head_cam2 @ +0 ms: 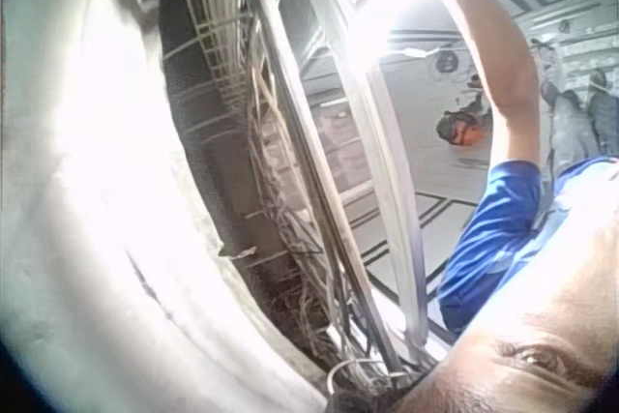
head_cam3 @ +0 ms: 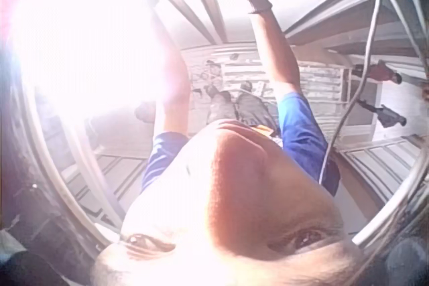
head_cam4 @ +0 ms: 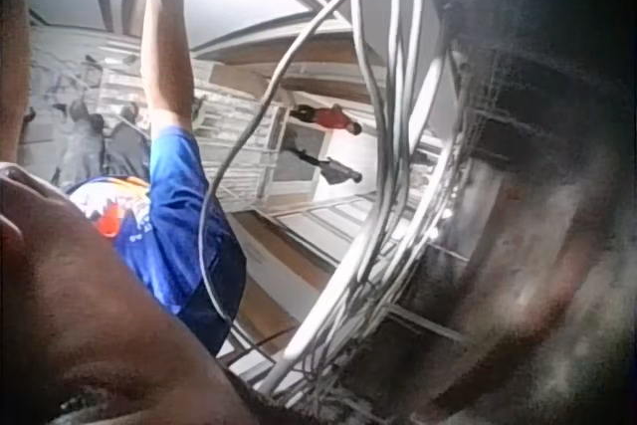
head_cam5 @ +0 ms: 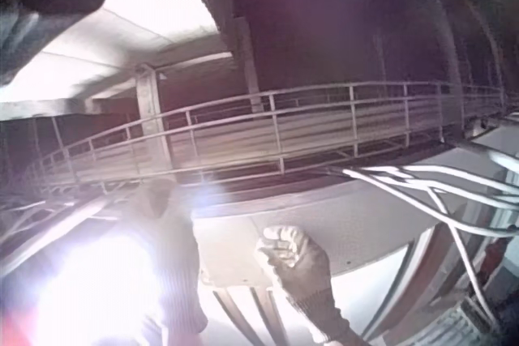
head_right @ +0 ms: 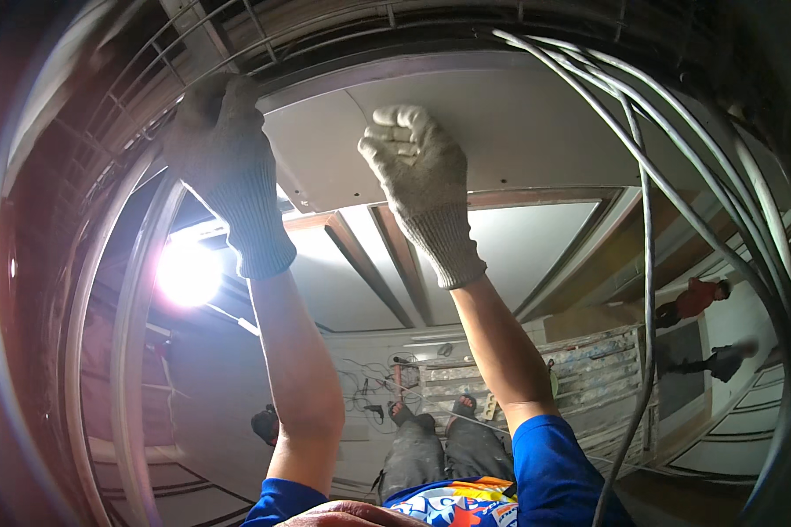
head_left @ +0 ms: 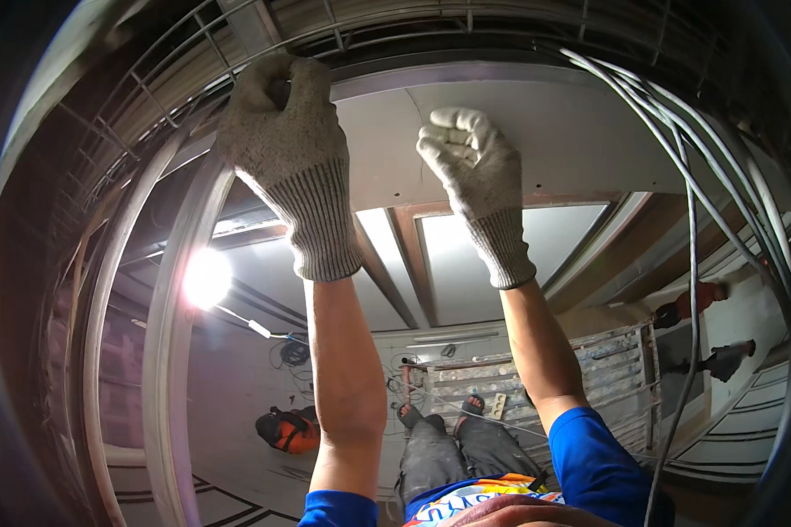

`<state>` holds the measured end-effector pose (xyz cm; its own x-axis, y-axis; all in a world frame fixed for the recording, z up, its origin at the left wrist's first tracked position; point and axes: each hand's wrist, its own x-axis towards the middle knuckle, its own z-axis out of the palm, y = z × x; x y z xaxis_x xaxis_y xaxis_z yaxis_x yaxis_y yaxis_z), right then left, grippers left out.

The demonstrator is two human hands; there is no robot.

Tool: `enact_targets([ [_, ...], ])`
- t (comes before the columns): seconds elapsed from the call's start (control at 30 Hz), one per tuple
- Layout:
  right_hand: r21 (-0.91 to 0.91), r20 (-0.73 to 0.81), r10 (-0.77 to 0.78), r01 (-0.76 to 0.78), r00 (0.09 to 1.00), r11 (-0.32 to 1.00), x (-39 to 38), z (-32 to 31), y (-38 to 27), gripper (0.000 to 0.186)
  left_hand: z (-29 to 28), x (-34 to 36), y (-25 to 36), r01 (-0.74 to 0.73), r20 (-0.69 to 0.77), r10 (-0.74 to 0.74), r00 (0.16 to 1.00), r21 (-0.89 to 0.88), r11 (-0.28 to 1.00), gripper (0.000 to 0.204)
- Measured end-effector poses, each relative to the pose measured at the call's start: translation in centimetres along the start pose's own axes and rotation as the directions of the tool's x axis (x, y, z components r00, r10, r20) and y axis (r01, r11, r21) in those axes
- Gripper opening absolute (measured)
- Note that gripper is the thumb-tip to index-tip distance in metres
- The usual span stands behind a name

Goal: The person prepares the wiring and mounts a circular LED ceiling light fixture while standing on a scaffold.

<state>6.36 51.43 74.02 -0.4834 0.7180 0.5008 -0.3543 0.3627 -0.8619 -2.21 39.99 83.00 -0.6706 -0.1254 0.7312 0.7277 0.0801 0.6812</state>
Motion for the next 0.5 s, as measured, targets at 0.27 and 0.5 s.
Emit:
enact_targets([
  [0.27,-0.635,0.080,-0.254,0.245,0.964,0.732,-1.4,0.2,3.5,0.025,0.7,-3.7,-1.0,0.119,-0.101,-0.169,0.980,-0.381,0.917,0.013],
  [0.5,-0.748,0.092,-0.458,0.365,0.884,0.554,-2.3,1.1,5.1,0.017,-0.7,-4.7,-1.9,0.411,0.169,-0.416,0.894,-0.680,0.608,0.005],
])
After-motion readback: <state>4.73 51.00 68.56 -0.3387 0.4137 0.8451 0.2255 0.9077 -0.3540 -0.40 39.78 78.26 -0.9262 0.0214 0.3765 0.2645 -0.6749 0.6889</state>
